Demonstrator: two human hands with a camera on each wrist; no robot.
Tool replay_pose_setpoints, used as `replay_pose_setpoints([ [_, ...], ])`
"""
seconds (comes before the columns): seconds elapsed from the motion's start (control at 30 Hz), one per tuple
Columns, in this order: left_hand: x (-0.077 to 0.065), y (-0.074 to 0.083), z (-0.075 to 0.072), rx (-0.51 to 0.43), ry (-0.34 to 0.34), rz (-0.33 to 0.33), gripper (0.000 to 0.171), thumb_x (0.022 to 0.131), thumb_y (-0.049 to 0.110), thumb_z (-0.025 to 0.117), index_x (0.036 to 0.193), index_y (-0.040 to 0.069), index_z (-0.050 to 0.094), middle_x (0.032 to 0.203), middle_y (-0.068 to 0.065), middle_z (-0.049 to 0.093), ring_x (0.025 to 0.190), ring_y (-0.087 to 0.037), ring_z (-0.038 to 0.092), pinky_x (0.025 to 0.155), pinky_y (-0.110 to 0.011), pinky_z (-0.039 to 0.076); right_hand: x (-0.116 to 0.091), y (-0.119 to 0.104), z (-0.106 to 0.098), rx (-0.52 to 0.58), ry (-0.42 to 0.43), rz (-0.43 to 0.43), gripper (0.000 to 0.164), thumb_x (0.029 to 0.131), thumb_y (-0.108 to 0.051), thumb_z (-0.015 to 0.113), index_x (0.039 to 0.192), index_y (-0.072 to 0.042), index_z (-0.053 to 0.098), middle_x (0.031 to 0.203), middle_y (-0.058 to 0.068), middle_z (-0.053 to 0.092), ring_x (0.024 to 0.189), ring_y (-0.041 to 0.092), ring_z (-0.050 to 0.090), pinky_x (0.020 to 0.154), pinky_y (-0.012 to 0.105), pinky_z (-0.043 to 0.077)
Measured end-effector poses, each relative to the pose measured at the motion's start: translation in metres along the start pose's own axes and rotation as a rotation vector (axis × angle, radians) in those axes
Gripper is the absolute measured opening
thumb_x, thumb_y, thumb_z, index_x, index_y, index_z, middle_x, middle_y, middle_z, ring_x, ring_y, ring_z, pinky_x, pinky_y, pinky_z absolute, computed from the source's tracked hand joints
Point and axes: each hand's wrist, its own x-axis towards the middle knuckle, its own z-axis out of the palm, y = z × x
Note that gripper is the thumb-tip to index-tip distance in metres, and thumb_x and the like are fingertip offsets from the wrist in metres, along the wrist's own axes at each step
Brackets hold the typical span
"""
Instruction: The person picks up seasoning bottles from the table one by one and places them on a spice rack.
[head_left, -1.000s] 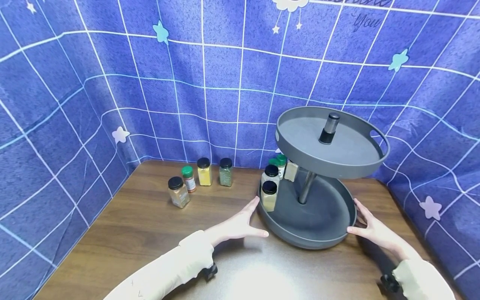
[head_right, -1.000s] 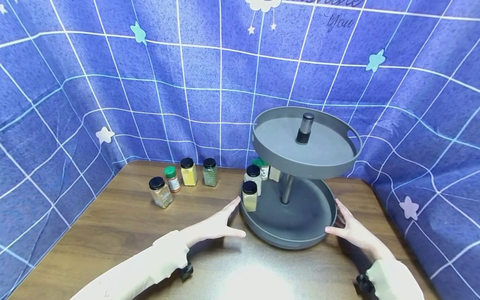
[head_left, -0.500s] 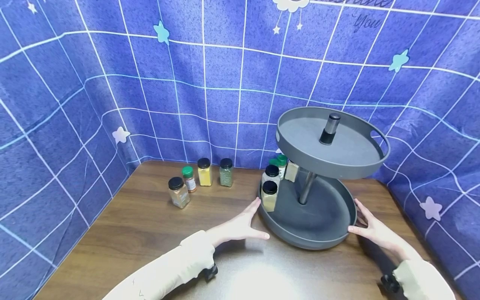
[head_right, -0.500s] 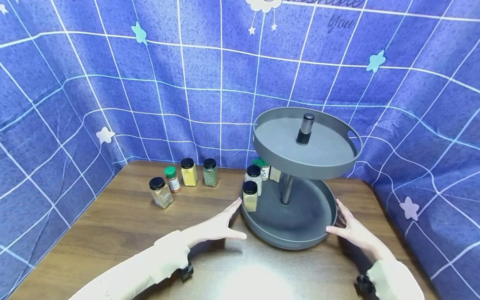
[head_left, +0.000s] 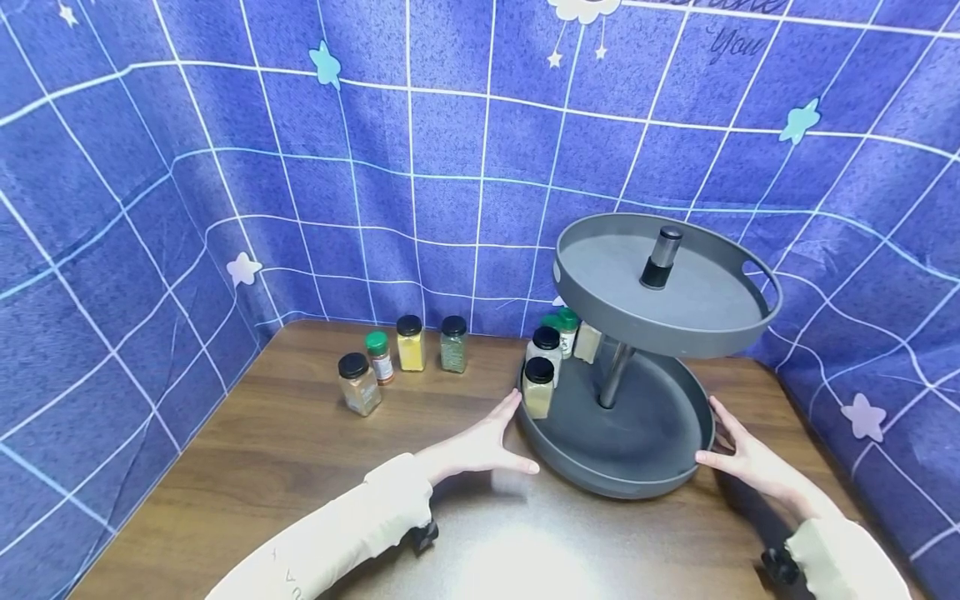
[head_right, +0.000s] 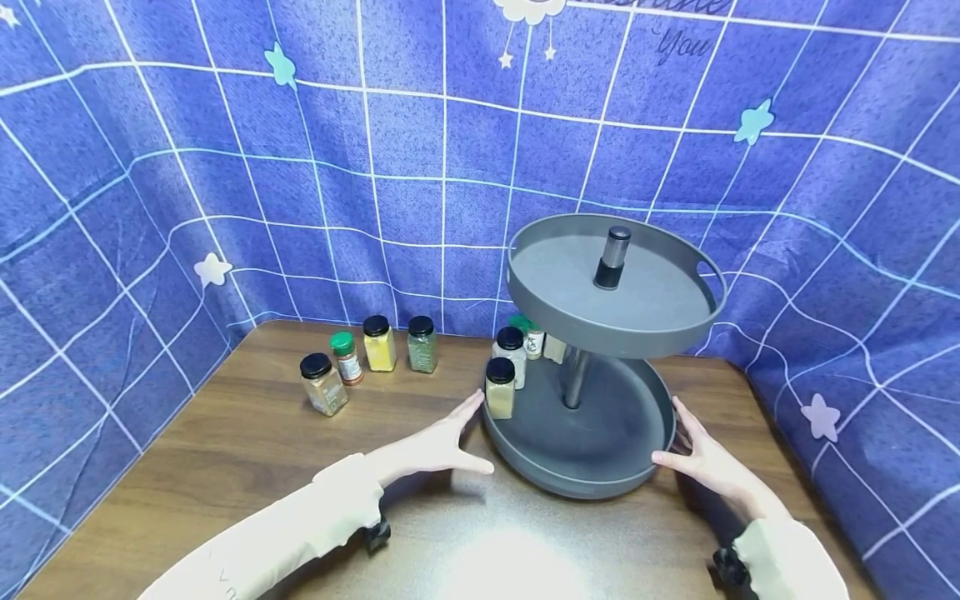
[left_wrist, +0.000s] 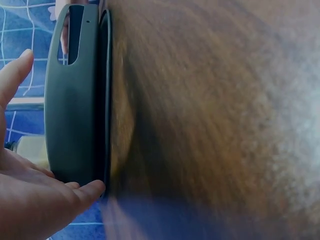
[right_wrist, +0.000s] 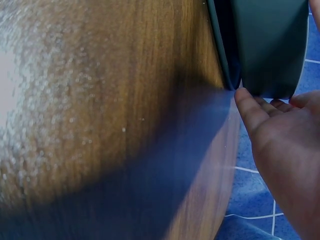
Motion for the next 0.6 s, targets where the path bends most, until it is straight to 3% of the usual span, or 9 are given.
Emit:
replay_pose_setpoints([
  [0.6,0.023,-0.007,0.001,-0.021,0.068,-0.003,0.116,0.07,0.038,0.081,0.149,-0.002,0.007,0.157,-0.02,0.003,0.145,-0.029,0.007,0.116,-0.044,0.014,0.0,0.003,0.001,0.001,-0.003,-0.01,0.091,0.087,-0.005,0.065,0.146,0.007,-0.003,0.142,0.044,0.015,0.121,0.065,0.022,0.087,0.0,0.03],
])
